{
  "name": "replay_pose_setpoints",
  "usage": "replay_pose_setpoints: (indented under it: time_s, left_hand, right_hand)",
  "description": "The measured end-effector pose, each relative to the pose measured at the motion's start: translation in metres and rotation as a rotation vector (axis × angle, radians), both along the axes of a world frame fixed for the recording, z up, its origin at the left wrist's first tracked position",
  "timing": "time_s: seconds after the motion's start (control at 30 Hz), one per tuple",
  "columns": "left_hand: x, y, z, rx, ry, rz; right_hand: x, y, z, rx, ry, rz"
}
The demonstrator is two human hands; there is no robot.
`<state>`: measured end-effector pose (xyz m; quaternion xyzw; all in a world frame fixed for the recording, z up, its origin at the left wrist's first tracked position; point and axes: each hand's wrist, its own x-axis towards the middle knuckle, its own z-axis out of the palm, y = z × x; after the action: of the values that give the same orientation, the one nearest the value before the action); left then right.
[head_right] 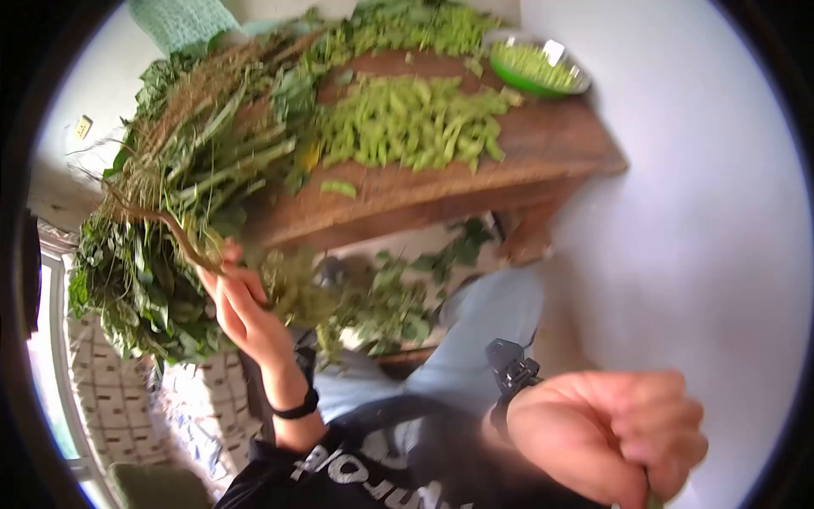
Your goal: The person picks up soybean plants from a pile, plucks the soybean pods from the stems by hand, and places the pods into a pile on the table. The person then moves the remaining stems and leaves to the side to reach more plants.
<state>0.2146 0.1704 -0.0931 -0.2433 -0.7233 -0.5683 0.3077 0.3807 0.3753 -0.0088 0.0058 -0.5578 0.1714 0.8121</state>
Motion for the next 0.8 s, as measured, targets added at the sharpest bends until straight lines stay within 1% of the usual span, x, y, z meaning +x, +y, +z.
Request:
replay_pose_setpoints:
  time_s: [0.03,0.07,0.1,0.13,0.17,0.2,0.23,0.27,0.3,0.33,0.37,0.4,0.43,0.5,0.57,0.63,0.7,0.73,0.77,0.8]
  left_hand:
    - [0.000,-0.003,0.000,-0.136,0.077,0.018]
    - [0.000,0.007,0.008,-0.061,0.121,0.048]
    - [-0.002,0.003,0.004,-0.011,0.068,0.022]
    - [-0.004,0.001,0.004,0.010,0.065,0.023]
    - [-0.005,0.000,0.004,0.023,0.054,0.024]
    - [-0.005,0.002,0.005,0.095,0.033,0.024]
    - [-0.003,0.003,0.011,0.116,0.054,0.043]
    - [-0.003,-0.001,0.011,0.115,0.120,0.065]
    - [-0.007,-0.005,0.012,0.118,0.192,0.098]
    - [-0.007,-0.006,0.018,0.156,0.193,0.046]
    - [-0.003,-0.008,0.026,0.178,0.174,-0.003]
    - [-0.004,-0.008,0.029,0.222,0.142,-0.059]
    - [-0.003,-0.008,0.031,0.289,0.098,-0.142]
    - [-0.006,-0.008,0.028,0.414,0.087,-0.279]
    - [-0.004,-0.009,0.027,0.487,0.026,-0.366]
    - [0.001,-0.011,0.027,0.473,0.003,-0.356]
    - [0.004,-0.012,0.026,0.482,0.012,-0.359]
    - [0.005,-0.013,0.026,0.451,0.016,-0.371]
    - [0.006,-0.013,0.026,0.445,0.011,-0.367]
    - [0.007,-0.012,0.026,0.370,0.043,-0.369]
  right_hand:
    - [-0.005,0.000,0.017,-0.007,0.115,-0.138]
    - [0.000,0.014,0.025,0.127,0.043,0.023]
    - [0.004,0.026,0.029,0.254,-0.041,0.177]
    - [-0.017,0.033,0.035,0.284,-0.032,0.168]
    - [-0.061,0.042,0.044,0.152,-0.275,0.094]
    - [-0.106,0.050,0.049,0.008,-0.522,0.018]
    - [-0.129,0.051,0.043,-0.150,-0.769,-0.061]
    - [-0.133,0.046,0.028,-0.077,-0.777,-0.045]
    - [-0.127,0.027,0.016,-0.131,-0.757,0.105]
    - [-0.119,0.010,-0.002,-0.112,-0.739,0.272]
    - [-0.105,-0.016,-0.014,-0.226,-0.822,0.517]
    - [-0.092,-0.035,-0.024,-0.200,-0.953,0.574]
    - [-0.085,-0.052,-0.036,-0.173,-1.002,0.652]
    - [-0.076,-0.075,-0.056,-0.111,-0.981,0.795]
    - [-0.071,-0.091,-0.064,-0.042,-0.940,0.847]
    - [-0.070,-0.099,-0.065,-0.050,-0.943,0.879]
    - [-0.072,-0.102,-0.063,-0.036,-0.949,0.863]
    - [-0.074,-0.102,-0.061,-0.019,-1.049,0.824]
    - [-0.077,-0.103,-0.062,-0.025,-1.051,0.831]
    - [-0.081,-0.104,-0.063,0.068,-0.986,0.812]
